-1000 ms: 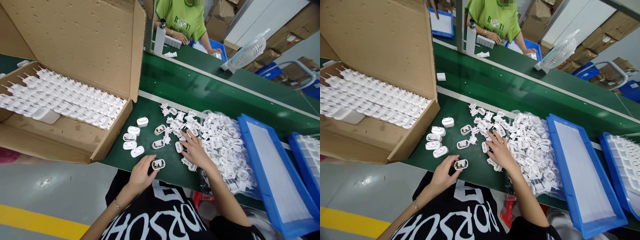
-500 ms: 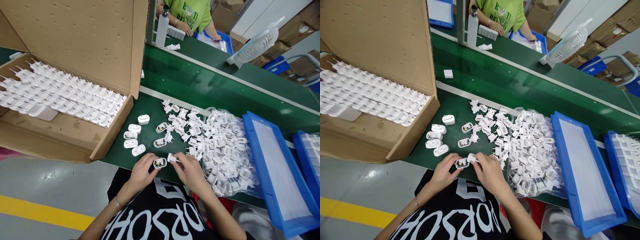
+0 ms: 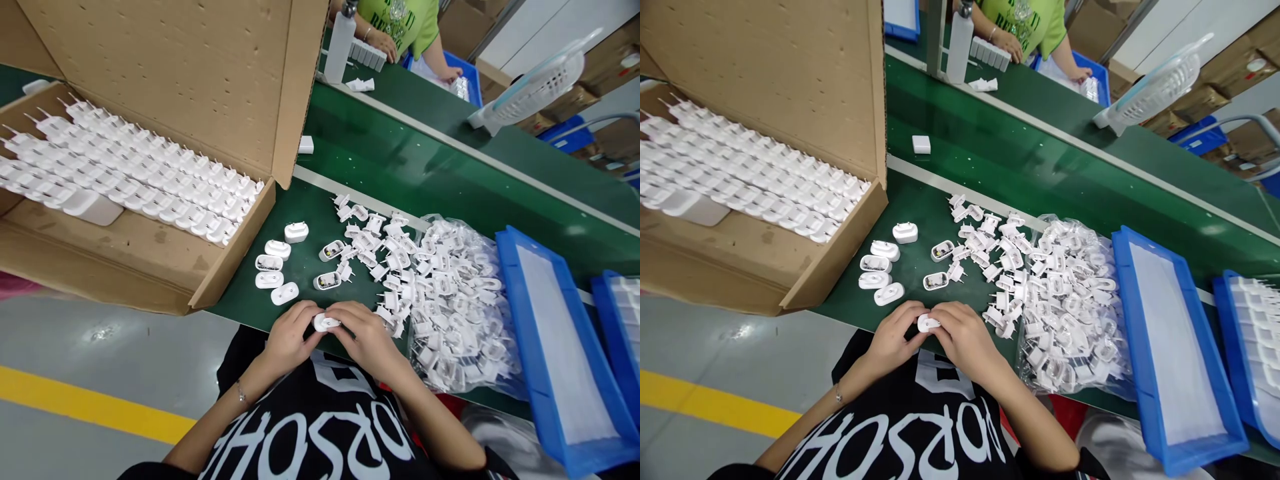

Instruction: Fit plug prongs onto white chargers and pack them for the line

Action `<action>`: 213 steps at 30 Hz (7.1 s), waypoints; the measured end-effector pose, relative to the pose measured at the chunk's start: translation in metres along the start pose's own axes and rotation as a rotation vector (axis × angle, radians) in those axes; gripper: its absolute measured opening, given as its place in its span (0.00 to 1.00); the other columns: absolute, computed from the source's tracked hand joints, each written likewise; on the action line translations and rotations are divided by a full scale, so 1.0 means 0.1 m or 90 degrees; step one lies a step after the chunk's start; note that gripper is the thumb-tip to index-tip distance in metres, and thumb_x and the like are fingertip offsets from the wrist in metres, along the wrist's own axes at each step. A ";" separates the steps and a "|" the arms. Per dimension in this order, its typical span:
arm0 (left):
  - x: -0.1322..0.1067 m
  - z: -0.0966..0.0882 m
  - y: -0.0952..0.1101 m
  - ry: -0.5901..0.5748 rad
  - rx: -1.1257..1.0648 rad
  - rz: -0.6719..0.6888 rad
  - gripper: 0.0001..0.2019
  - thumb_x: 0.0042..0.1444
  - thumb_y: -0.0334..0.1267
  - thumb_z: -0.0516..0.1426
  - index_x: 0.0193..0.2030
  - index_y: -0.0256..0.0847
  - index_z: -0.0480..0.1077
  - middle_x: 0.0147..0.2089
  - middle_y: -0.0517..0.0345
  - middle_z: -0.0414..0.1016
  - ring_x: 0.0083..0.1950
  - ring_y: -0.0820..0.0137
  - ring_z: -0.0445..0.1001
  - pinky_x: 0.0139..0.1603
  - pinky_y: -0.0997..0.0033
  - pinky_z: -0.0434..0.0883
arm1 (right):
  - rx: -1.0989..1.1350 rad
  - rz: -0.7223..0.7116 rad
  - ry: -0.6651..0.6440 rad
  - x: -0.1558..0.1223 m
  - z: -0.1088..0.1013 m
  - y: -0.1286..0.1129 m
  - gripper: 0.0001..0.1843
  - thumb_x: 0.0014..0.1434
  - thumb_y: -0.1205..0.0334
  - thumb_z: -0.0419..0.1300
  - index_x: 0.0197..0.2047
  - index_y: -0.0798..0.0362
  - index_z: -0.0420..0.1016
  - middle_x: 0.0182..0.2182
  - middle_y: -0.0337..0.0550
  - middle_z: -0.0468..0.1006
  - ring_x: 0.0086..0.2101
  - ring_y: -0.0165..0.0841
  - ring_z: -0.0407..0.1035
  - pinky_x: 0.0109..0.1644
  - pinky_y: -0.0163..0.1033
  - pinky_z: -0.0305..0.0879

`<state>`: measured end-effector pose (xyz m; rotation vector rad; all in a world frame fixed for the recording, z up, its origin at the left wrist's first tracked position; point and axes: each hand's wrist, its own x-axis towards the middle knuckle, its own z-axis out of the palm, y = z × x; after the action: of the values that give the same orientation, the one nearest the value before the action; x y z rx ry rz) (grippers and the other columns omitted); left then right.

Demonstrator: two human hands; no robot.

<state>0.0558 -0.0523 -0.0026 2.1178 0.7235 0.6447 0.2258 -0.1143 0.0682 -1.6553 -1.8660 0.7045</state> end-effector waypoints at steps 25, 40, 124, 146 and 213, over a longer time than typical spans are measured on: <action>-0.12 0.06 -0.16 0.442 0.212 -0.033 0.13 0.50 0.33 0.62 0.28 0.40 0.58 0.34 0.57 0.63 0.36 0.69 0.67 0.32 0.71 0.66 | -0.129 -0.038 0.210 0.44 -0.23 0.29 0.19 0.63 0.62 0.53 0.57 0.49 0.63 0.51 0.48 0.71 0.50 0.43 0.64 0.54 0.51 0.61; -0.20 0.00 -0.21 0.471 0.211 0.190 0.12 0.49 0.31 0.58 0.23 0.40 0.57 0.27 0.61 0.60 0.28 0.72 0.64 0.30 0.69 0.65 | -0.333 0.111 0.022 2.97 -1.08 1.18 0.20 0.49 0.74 0.54 0.47 0.58 0.65 0.42 0.56 0.74 0.42 0.45 0.67 0.39 0.43 0.63; -0.03 0.23 0.12 0.023 0.074 0.044 0.12 0.61 0.34 0.50 0.52 0.41 0.62 0.49 0.52 0.71 0.33 0.73 0.72 0.34 0.73 0.71 | -0.024 0.163 0.096 -0.38 -0.16 0.45 0.22 0.64 0.61 0.54 0.60 0.50 0.55 0.43 0.49 0.74 0.42 0.40 0.73 0.43 0.45 0.72; -0.07 0.22 0.10 0.015 -0.039 0.017 0.16 0.60 0.38 0.54 0.54 0.41 0.60 0.47 0.53 0.69 0.36 0.71 0.71 0.36 0.71 0.70 | -0.072 0.019 0.029 -0.26 -0.04 0.11 0.09 0.65 0.68 0.52 0.47 0.51 0.69 0.42 0.46 0.74 0.43 0.37 0.68 0.48 0.44 0.65; 0.06 0.21 0.03 0.052 0.061 0.045 0.12 0.60 0.31 0.52 0.51 0.40 0.64 0.47 0.51 0.73 0.46 0.64 0.72 0.46 0.63 0.73 | 0.182 0.127 0.140 -0.06 -0.16 0.23 0.06 0.62 0.63 0.57 0.43 0.48 0.71 0.45 0.42 0.76 0.51 0.37 0.68 0.56 0.44 0.63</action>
<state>0.0742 -0.0604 -0.0106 2.2235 0.7407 0.7515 0.2541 -0.1172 0.0633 -1.6688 -1.3905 0.7933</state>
